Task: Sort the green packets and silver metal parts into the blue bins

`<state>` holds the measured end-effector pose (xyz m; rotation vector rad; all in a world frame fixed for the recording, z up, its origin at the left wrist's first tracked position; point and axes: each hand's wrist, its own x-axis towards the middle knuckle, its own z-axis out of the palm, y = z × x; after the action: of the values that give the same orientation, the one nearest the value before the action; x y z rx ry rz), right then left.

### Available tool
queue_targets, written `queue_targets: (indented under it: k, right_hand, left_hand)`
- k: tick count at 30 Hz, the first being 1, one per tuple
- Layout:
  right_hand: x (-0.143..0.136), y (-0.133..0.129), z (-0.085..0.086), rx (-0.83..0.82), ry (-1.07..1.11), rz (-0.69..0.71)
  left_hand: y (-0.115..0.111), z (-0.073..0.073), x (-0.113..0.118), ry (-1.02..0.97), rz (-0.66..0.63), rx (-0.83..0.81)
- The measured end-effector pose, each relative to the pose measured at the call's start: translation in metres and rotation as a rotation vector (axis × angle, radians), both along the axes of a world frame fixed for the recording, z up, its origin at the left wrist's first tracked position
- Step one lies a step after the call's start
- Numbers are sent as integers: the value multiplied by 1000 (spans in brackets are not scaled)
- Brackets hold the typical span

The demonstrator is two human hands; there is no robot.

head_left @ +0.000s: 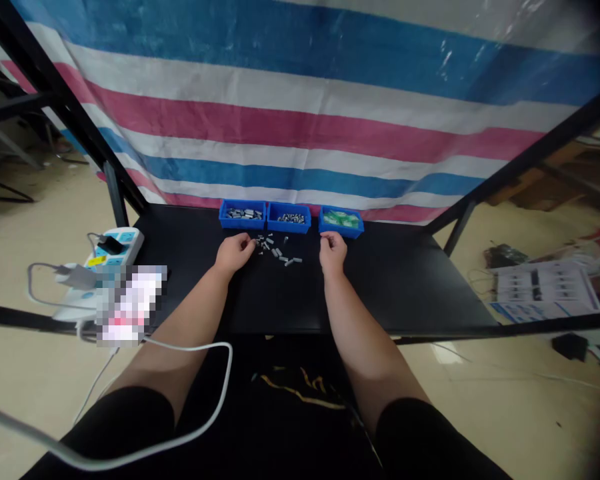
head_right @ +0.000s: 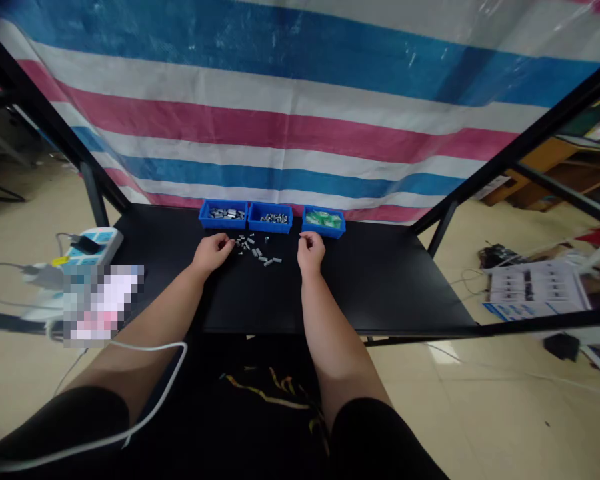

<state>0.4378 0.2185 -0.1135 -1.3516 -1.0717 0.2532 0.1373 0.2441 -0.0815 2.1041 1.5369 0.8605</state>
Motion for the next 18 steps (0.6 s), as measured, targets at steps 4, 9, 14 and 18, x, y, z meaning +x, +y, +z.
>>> queue_targets:
  k: [4,9,14,18]
  right_hand:
    - [3,-22,-5,-134,100,33]
    - [1,-52,-4,-194,56,117]
    - [0,-71,-2,-225,12,142]
    - [-1,-82,-1,-236,-21,158]
  left_hand:
    - [-16,-1,-8,32,-89,33]
    - [-32,-2,-15,95,-143,60]
    - [-42,-5,-21,144,-139,107]
    - [-50,-9,-27,156,-118,137]
